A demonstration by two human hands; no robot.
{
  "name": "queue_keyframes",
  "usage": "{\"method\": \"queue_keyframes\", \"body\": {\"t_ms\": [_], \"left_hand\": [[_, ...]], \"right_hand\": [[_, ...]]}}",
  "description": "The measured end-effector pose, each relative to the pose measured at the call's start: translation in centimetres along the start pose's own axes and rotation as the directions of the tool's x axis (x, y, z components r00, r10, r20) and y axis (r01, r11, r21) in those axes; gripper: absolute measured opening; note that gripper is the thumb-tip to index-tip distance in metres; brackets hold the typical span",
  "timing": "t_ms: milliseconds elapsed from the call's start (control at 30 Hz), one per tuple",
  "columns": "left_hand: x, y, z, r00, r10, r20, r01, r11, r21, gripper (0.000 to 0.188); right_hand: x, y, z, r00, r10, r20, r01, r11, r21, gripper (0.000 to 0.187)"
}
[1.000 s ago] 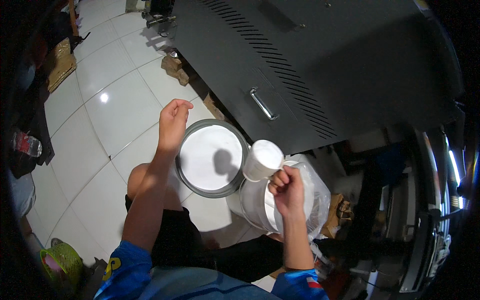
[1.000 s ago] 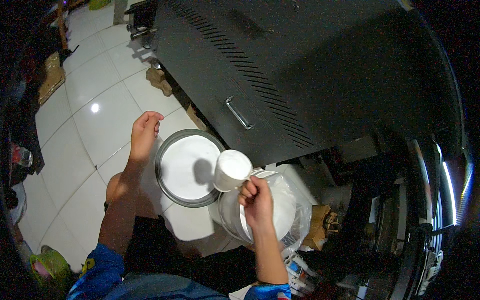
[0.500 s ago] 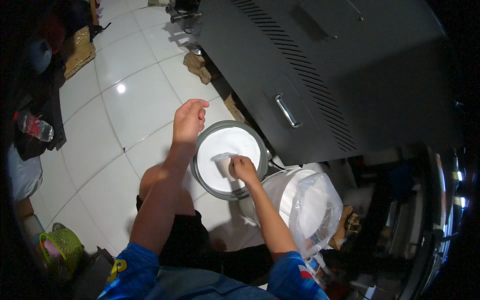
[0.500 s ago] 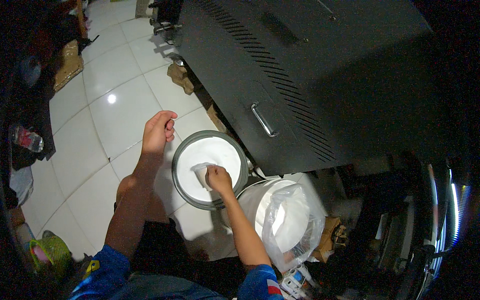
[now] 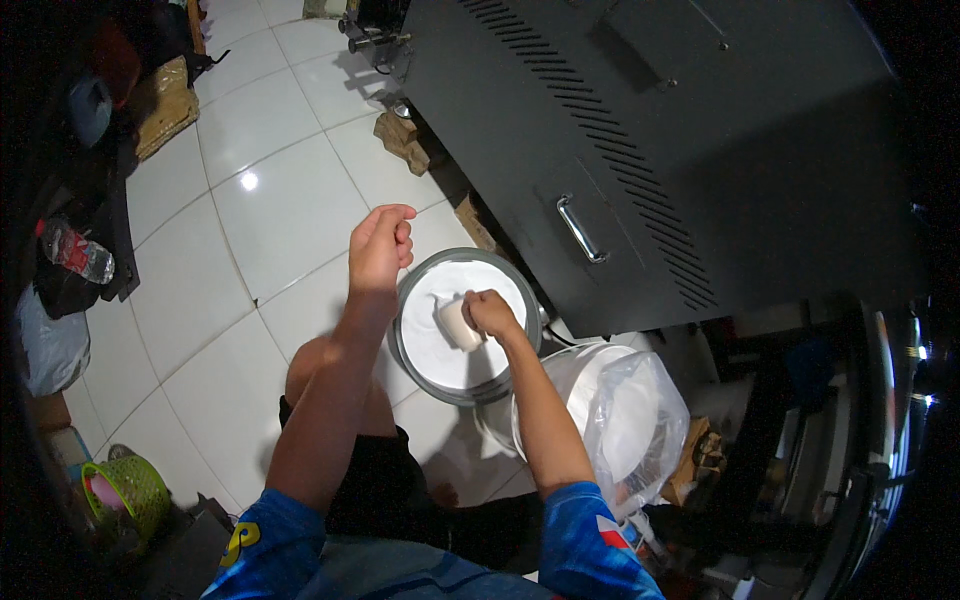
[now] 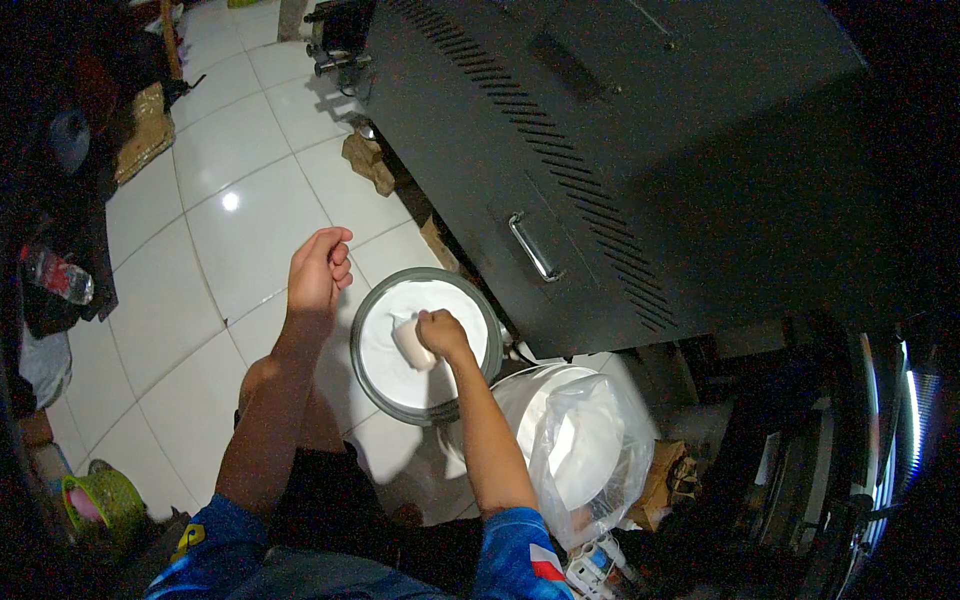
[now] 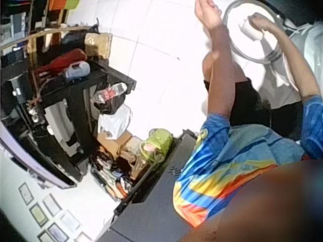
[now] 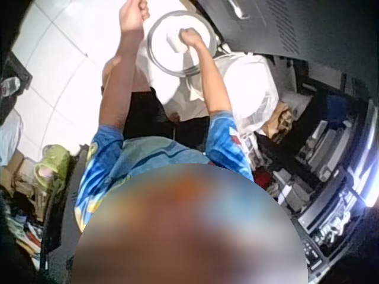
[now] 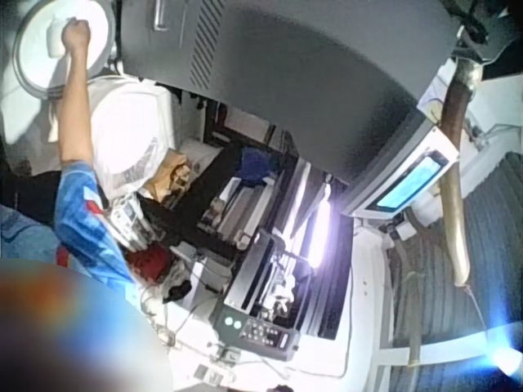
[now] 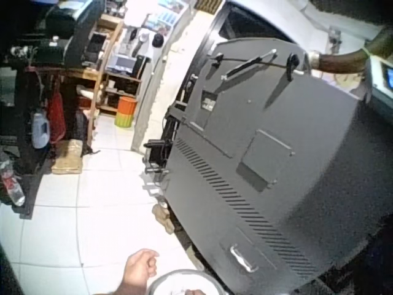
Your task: The person scoops a white powder from a plastic bag using a small cup and pours it into a metal bucket. The person repeats this scooping and pouring action multiple times.
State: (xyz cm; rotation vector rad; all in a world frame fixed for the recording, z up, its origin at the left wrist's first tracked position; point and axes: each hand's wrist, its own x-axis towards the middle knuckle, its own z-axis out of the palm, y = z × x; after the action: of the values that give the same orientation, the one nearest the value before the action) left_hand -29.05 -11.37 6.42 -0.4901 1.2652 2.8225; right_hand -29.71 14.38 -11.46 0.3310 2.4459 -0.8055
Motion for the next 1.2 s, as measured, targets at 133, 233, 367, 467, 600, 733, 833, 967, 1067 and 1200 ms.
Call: {"method": "queue_keyframes", "body": {"t_ms": [133, 233, 367, 467, 600, 733, 833, 967, 1067, 1200], "left_hand": [[-0.1, 0.1, 0.1, 1.000, -0.021, -0.003, 0.021, 1.000, 0.007, 0.016], [-0.2, 0.3, 0.0, 1.000, -0.024, 0.004, 0.024, 0.999, 0.024, 0.018], [-0.4, 0.3, 0.0, 0.999, -0.020, 0.030, 0.018, 0.999, 0.050, 0.019], [-0.5, 0.4, -0.2, 0.999, -0.013, 0.035, 0.010, 0.998, 0.064, 0.019], [-0.5, 0.5, -0.5, 0.999, -0.003, 0.035, 0.002, 0.998, 0.057, 0.020], [-0.4, 0.4, -0.4, 1.000, 0.003, 0.020, -0.003, 1.000, 0.018, 0.019], [-0.4, 0.2, -0.2, 0.999, -0.004, 0.044, 0.002, 0.999, 0.034, 0.020], [-0.4, -0.1, 0.0, 0.998, 0.005, 0.061, -0.007, 0.999, 0.042, 0.021], [-0.3, -0.2, 0.1, 0.999, -0.010, 0.050, 0.008, 0.999, 0.032, 0.018], [-0.3, -0.2, 0.4, 0.999, -0.013, 0.045, 0.012, 1.000, 0.026, 0.018]], "right_hand": [[-0.8, 0.5, -0.6, 0.992, 0.075, -0.106, -0.061, 0.990, 0.131, 0.050], [-0.7, 1.3, -1.4, 0.943, 0.237, -0.235, -0.152, 0.931, 0.332, 0.049], [2.0, 2.2, -0.6, 0.893, 0.370, -0.255, -0.123, 0.747, 0.654, 0.049], [4.3, 1.7, 2.1, 0.907, 0.311, -0.284, -0.087, 0.798, 0.597, 0.051], [2.4, -0.4, 6.2, 0.906, 0.011, -0.424, 0.105, 0.963, 0.250, 0.048], [-3.1, -2.2, 6.5, 0.981, -0.128, -0.145, 0.121, 0.991, -0.054, 0.053], [-6.0, -2.6, 4.9, 0.990, -0.141, -0.024, 0.134, 0.972, -0.196, 0.050], [-7.9, -2.1, 2.5, 0.967, -0.119, -0.227, 0.116, 0.993, -0.024, 0.047], [-9.0, -1.6, 1.9, 0.975, -0.063, -0.211, 0.047, 0.996, -0.080, 0.047], [-11.3, -0.7, 1.8, 0.987, -0.072, -0.146, 0.062, 0.995, -0.075, 0.049]]}}
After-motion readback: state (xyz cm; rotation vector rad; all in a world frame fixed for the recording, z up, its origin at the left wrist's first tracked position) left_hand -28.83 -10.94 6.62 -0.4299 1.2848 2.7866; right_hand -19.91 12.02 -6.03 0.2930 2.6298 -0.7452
